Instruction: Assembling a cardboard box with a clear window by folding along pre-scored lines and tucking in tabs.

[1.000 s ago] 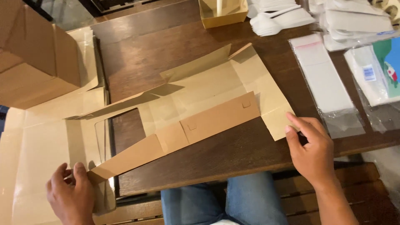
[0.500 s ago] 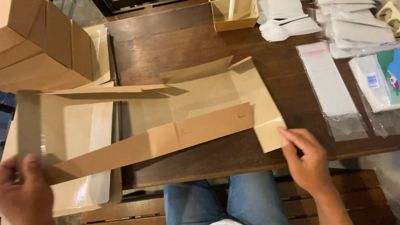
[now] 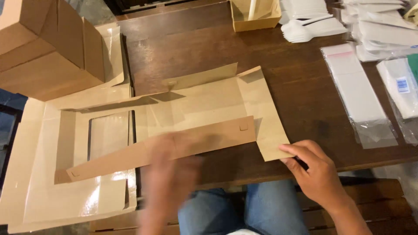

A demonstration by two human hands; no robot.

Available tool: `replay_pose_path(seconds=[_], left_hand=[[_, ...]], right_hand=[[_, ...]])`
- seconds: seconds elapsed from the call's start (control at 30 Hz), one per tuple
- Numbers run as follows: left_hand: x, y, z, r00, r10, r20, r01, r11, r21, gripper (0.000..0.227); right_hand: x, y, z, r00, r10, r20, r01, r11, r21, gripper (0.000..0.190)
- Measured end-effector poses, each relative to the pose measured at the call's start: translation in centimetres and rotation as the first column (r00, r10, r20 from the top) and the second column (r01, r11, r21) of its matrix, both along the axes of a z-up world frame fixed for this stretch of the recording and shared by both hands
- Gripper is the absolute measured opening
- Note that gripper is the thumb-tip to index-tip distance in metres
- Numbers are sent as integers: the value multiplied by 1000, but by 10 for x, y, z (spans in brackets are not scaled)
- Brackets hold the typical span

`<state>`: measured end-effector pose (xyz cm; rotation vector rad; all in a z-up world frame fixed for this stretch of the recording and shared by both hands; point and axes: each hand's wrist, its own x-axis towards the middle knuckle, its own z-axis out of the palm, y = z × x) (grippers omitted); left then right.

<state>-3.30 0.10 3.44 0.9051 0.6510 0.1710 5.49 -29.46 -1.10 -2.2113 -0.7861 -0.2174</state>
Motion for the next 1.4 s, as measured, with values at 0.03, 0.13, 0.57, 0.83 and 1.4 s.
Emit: replay_pose_path(seconds=[0.03,0.13,0.57,0.83,1.4], left_hand=[[11,-15,2,920,-345,188,98,666,740,35],[34,-39,-13,772,-636,-7,-59,-82,995,38],[79,-59,-59,933,-361,-2,-36,-101,994,32],[76,-63,-42,870,-484,-93,-4,-196,981,16],[92,-53,-45,825,-557,-97,37,-119,992,27]], right_hand=[[3,2,2,1000,-15,11,15,1000,-7,25],[11,8,10,1000,-29,-4,29,999,-28,22],[60,37,0,986,-163,-24,163,987,-15,61],[61,34,-23,975,-167,143,185,975,-122,17],[-1,58,6,954,31,297,27,982,-188,22]])
